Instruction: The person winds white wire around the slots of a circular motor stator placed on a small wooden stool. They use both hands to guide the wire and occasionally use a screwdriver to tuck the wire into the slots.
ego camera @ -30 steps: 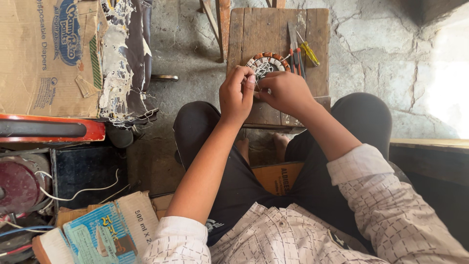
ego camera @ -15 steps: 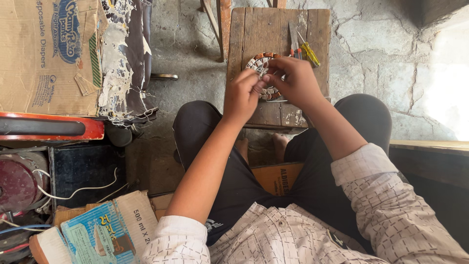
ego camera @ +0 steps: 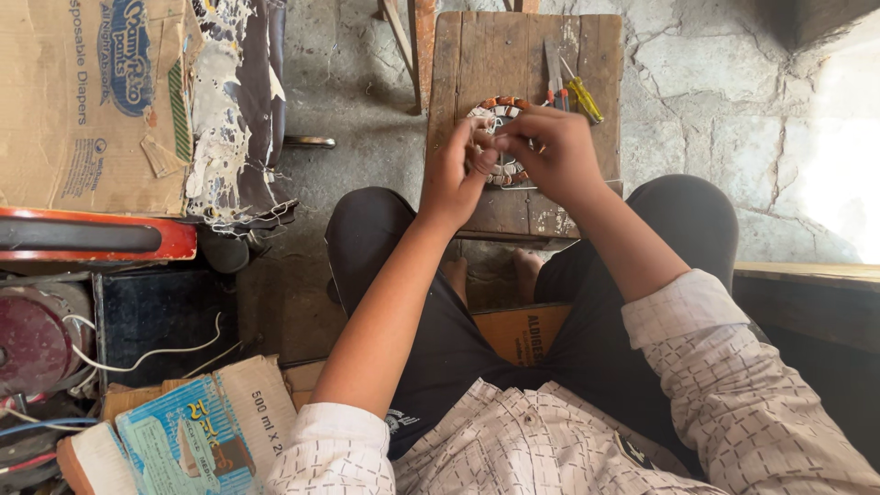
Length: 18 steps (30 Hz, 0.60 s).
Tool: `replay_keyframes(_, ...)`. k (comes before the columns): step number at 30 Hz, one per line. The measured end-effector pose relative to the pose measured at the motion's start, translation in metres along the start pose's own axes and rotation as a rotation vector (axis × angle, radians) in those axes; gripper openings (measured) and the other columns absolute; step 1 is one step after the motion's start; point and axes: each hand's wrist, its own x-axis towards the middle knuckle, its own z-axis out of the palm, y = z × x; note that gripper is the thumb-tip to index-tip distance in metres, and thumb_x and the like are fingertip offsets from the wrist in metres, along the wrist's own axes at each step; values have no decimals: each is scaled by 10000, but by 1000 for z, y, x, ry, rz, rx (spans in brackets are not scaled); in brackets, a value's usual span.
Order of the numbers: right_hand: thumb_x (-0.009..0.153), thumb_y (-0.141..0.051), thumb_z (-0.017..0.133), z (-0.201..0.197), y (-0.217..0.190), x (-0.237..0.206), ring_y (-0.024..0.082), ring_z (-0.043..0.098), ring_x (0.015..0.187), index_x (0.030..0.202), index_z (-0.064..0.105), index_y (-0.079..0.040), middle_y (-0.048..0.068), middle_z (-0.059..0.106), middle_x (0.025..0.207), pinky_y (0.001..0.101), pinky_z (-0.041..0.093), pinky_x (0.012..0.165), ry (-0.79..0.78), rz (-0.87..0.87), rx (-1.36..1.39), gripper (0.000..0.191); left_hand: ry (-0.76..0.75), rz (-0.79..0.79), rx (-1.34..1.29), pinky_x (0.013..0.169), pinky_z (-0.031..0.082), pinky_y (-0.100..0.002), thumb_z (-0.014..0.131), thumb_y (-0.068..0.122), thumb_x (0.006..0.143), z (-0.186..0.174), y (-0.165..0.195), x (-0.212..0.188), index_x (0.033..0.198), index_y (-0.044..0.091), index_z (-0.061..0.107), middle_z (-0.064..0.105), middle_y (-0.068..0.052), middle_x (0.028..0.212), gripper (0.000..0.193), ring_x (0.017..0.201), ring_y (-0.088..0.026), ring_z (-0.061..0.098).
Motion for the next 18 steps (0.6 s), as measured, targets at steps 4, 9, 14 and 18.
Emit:
replay_keyframes(4, 931, -101, 797, -2, 2, 3, 235, 662, 718, 1006, 753, -6, 114, 696, 858, 337, 506, 665, 32, 41, 1, 129, -22, 78, 183, 715, 540, -335, 682, 192, 989, 6, -7, -3, 1245, 75, 628, 710, -63, 946, 286, 837, -215, 710)
replay_keyframes(9, 940, -189, 765, -1, 0, 3, 255, 675, 726, 1038, 758, -25, 104, 720, 878, 366, 523, 652, -125, 123, 33, 191, 132, 93, 240, 756, 555, -339, 683, 94, 1004, 4, -18, -5, 1253, 79, 600, 731, -56, 962, 263, 872, -234, 738)
replay_keyframes(14, 867, -224, 786, 6, -5, -3, 317, 692, 725, 940, 779, -37, 120, 719, 824, 434, 521, 630, -284, 6, -200, 201, 216, 126, 141, 783, 582, -316, 675, 130, 1054, 4, -18, -4, 1254, 82, 528, 736, -45, 1008, 254, 899, -203, 752)
replay_keyframes(18, 901, -130, 780, 6, -1, -1, 295, 698, 759, 907, 760, -31, 113, 712, 831, 406, 533, 673, -150, -24, -184, 101, 184, 127, 174, 725, 551, -319, 718, 132, 1000, 2, -10, -4, 1317, 57, 512, 724, -67, 988, 386, 796, -209, 696)
